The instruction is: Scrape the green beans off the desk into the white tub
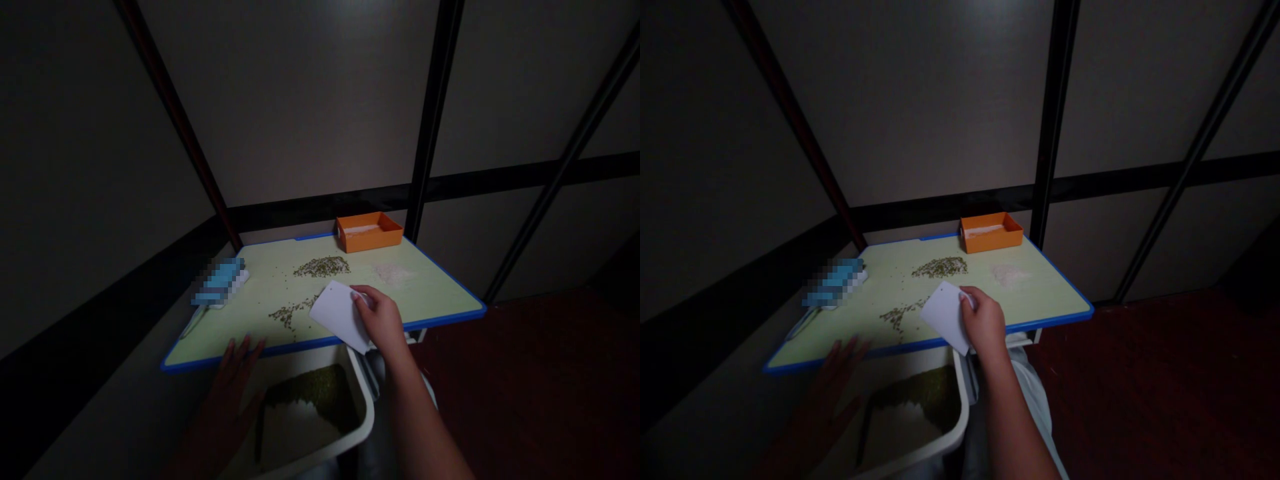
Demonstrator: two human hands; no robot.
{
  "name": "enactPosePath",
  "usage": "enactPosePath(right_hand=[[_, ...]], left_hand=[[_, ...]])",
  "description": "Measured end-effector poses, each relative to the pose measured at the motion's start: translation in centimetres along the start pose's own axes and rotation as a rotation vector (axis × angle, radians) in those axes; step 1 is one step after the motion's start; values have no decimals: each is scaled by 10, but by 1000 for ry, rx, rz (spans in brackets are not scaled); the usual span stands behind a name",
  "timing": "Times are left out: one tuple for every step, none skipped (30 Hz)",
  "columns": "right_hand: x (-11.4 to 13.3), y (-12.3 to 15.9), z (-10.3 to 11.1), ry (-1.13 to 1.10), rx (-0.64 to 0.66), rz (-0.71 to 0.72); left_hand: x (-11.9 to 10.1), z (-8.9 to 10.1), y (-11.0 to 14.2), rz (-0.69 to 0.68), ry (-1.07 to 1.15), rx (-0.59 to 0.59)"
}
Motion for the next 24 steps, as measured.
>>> enactPosePath(right_hand=[[0,0,1,8,3,5],[1,0,2,18,7,10],[2,1,3,30,12,15],[3,1,4,45,15,18],[4,2,5,61,17,19],[5,2,7,80,15,19],[6,2,9,100,10,16],[7,3,11,119,2,11],[7,3,14,137,-9,5],[7,3,16,153,-19,-1],[7,3,18,166,-29,-7],[7,3,20,175,-38,-13],[7,2,20,179,-44,-16],[6,2,21,180,-48,-18],[7,2,20,177,-51,-18],[7,2,19,172,-51,-16],[8,2,17,166,-48,-12],[10,2,15,157,-44,-7],[12,2,12,148,-38,0],[14,2,10,138,-32,7],[16,2,9,130,-25,14],[17,2,7,126,-18,19],[18,2,7,129,-13,20],[18,3,6,137,-11,18]], left_hand=[[0,0,0,1,-1,-3],[-1,0,0,0,-2,-5],[-1,0,0,-1,-2,-5],[-2,0,0,-3,-2,-7],[-3,1,-1,-4,-2,-9],[-4,2,-1,-6,-2,-11],[-5,3,-1,-8,-1,-13],[-6,4,-1,-10,0,-13],[-7,5,-1,-13,1,-12],[-7,6,-1,-14,2,-13],[-7,6,-1,-14,1,-14],[-7,7,-1,-14,0,-16],[-6,7,-1,-13,-3,-20],[-6,7,0,-13,-7,-24],[-6,6,0,-15,-11,-28],[-6,6,0,-18,-16,-31],[-6,5,0,-21,-21,-34],[-6,5,1,-24,-27,-37],[-6,5,1,-26,-33,-40],[-6,5,1,-27,-38,-41],[-6,5,0,-27,-43,-42],[-7,5,0,-27,-46,-39],[-7,5,0,-25,-48,-33],[-8,5,0,-23,-49,-27]])
Point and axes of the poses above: each hand's wrist, its own y-axis away from the middle knuckle, its own z-axis out of the back of the hand, x = y × z, the point moved 9 cm from there along -y, towards the middle knuckle, and after that the axes turned 6 degrees about y, right-handed, at the moved point
